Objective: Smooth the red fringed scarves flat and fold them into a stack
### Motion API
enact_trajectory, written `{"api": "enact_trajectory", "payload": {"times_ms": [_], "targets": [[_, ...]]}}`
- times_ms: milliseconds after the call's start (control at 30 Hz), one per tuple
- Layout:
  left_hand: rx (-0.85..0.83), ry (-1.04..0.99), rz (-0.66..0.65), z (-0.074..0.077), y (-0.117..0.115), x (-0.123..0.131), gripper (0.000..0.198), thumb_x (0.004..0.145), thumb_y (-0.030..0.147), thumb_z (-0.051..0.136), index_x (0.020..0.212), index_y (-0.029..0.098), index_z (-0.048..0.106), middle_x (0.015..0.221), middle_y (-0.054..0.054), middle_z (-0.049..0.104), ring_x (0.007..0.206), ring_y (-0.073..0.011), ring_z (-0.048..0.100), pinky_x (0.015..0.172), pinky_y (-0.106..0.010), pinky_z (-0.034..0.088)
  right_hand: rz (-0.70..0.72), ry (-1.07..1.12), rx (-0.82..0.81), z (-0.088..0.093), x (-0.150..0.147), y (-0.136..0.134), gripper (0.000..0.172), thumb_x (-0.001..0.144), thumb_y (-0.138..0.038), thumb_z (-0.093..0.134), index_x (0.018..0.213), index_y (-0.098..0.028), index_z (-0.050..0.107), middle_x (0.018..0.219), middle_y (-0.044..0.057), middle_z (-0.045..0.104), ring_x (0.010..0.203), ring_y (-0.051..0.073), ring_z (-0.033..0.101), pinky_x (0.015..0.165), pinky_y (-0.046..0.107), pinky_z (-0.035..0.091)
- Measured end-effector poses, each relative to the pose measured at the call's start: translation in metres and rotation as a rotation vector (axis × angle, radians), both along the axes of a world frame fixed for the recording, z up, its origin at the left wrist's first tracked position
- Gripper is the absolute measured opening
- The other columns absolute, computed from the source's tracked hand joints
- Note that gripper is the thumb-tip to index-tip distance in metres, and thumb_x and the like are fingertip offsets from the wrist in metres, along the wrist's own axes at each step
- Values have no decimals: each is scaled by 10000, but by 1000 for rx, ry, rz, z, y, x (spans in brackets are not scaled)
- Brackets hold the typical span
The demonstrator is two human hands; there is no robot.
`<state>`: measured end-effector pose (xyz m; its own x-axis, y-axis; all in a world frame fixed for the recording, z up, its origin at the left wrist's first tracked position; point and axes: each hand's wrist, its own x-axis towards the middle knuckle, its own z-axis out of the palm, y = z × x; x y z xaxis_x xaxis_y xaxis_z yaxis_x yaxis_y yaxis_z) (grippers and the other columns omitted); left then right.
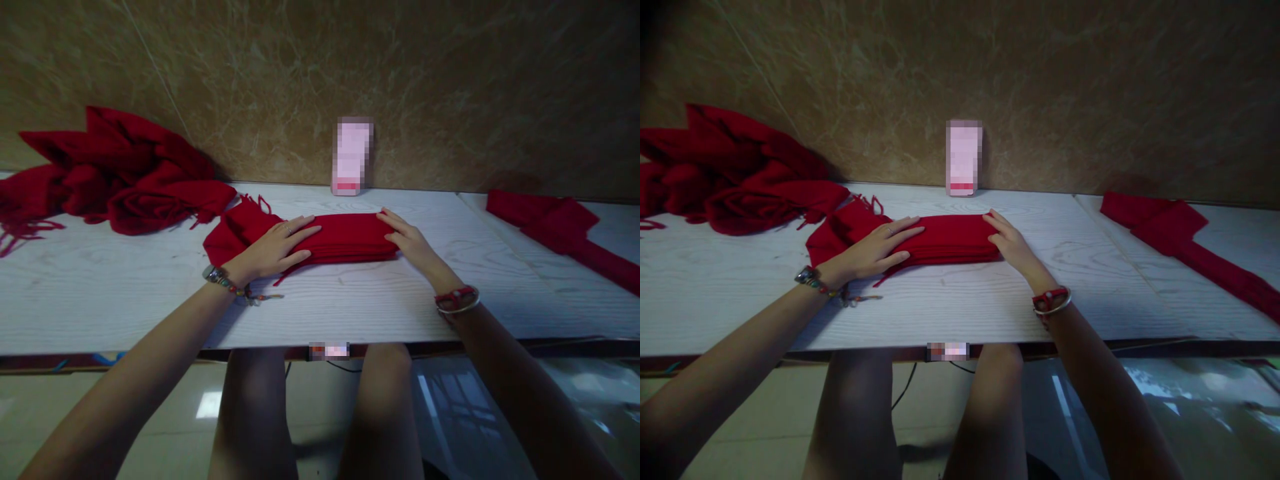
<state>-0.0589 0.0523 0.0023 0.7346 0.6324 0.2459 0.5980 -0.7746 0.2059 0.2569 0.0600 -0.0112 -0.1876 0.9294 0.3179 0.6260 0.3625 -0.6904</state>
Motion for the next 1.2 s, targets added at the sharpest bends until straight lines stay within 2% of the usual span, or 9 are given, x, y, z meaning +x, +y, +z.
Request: {"api": "enact_trajectory", "payload": {"times_ms": [267,500,700,833,967,1067,1200], "targets": [[2,-12,-1,0,0,-1,656,941,562,209,1432,148,341,1515,-159,293,1359,-274,330,1093,-468,313,8,-77,109,-6,0,2,507,797,-162,472,1293,-229,553,1455,58,447,1345,200,378,1139,460,255],[10,-30,-32,-3,3,0,700,935,595,181,1426,127,352,1499,-191,307,1346,-305,345,1081,-500,323,65,-103,229,-11,8,2,436,855,-312,508,1287,-283,548,1438,57,461,1326,227,402,1125,494,281],[26,-55,-32,-4,5,-1,689,939,588,176,1413,129,376,1483,-194,335,1345,-293,351,1084,-488,323,95,-190,440,-7,6,-7,421,888,-375,474,1303,-318,509,1418,59,462,1293,257,434,1076,536,354],[37,-77,-39,-3,5,-2,660,948,559,193,1404,128,395,1479,-189,342,1337,-289,363,1089,-473,324,81,-271,591,-1,2,-14,404,877,-336,497,1281,-340,515,1444,35,416,1330,279,379,1087,566,324],[45,-99,-41,-3,4,-1,620,948,539,253,1396,140,408,1467,-176,365,1319,-289,382,1084,-482,333,138,-313,700,2,-4,-18,338,860,-301,531,1193,-290,586,1413,60,447,1337,295,365,1086,574,321],[51,-113,-35,-2,3,1,601,948,527,269,1387,145,422,1460,-165,376,1314,-281,388,1087,-476,331,193,-344,694,3,-9,-19,302,852,-286,545,1141,-254,623,1364,87,498,1313,290,400,1079,558,343],[58,-121,-33,-2,2,1,608,952,517,261,1366,110,444,1433,-186,405,1303,-274,401,1085,-462,340,231,-377,610,4,-12,-20,287,854,-276,537,1118,-242,645,1289,101,572,1238,275,488,1057,553,376]]}}
